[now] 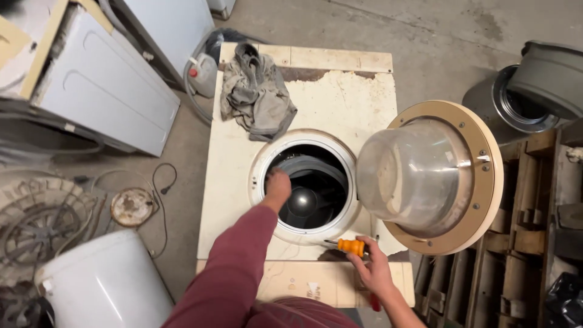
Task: The person works on the top-loading washing machine with the lid open, repeatedly reaching into the drum to adjust or remove a gray rubber seal or gasket. They use an orange-handled screwdriver to pry and manipulate the seal around the drum rim, then continue adjusting the seal by hand.
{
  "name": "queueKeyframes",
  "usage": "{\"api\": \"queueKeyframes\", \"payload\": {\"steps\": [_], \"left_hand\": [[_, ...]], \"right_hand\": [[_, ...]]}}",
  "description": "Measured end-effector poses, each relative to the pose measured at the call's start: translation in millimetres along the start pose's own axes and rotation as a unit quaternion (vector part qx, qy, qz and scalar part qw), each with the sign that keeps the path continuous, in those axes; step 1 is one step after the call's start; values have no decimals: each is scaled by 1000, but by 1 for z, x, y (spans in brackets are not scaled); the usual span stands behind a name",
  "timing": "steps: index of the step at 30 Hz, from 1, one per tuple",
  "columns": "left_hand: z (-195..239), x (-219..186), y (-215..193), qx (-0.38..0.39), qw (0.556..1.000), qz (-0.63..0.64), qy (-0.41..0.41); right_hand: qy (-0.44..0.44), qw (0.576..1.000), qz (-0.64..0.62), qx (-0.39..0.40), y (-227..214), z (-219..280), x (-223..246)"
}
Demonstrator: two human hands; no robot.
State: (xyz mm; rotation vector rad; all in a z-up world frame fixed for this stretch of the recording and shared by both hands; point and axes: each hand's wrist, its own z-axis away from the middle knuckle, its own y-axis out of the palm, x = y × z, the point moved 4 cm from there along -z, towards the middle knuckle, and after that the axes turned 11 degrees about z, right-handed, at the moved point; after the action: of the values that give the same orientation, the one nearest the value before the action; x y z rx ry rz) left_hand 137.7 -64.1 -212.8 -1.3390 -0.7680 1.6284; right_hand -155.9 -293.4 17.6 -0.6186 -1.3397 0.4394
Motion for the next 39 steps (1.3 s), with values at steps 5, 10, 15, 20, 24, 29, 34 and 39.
{"api": "queueKeyframes", "payload": {"steps": [5,10,15,20,24,29,34,39], "left_hand": [[-34,10,32,-39,996,-77,-21],[-42,18,39,-100,981,-166,20],[-48,24,37,-57,986,-150,41],[-24,-1,-12,21,997,-74,-12],[-9,-18,-39,0,998,-5,-60],[-4,-19,-43,-18,999,2,-47],[-11,-9,-46,-2,999,10,-47],[-21,-8,-39,15,999,-33,-4]], "right_hand": [[-7,990,-111,-85,-20,44,-85],[21,944,-267,-191,-46,73,-177],[82,907,-324,-255,-48,69,-225],[137,904,-298,-274,-37,70,-228],[104,937,-214,-257,-38,64,-201],[106,959,-90,-247,-48,54,-156],[140,959,-43,-244,-49,56,-155],[130,956,-53,-257,-43,52,-156]]}}
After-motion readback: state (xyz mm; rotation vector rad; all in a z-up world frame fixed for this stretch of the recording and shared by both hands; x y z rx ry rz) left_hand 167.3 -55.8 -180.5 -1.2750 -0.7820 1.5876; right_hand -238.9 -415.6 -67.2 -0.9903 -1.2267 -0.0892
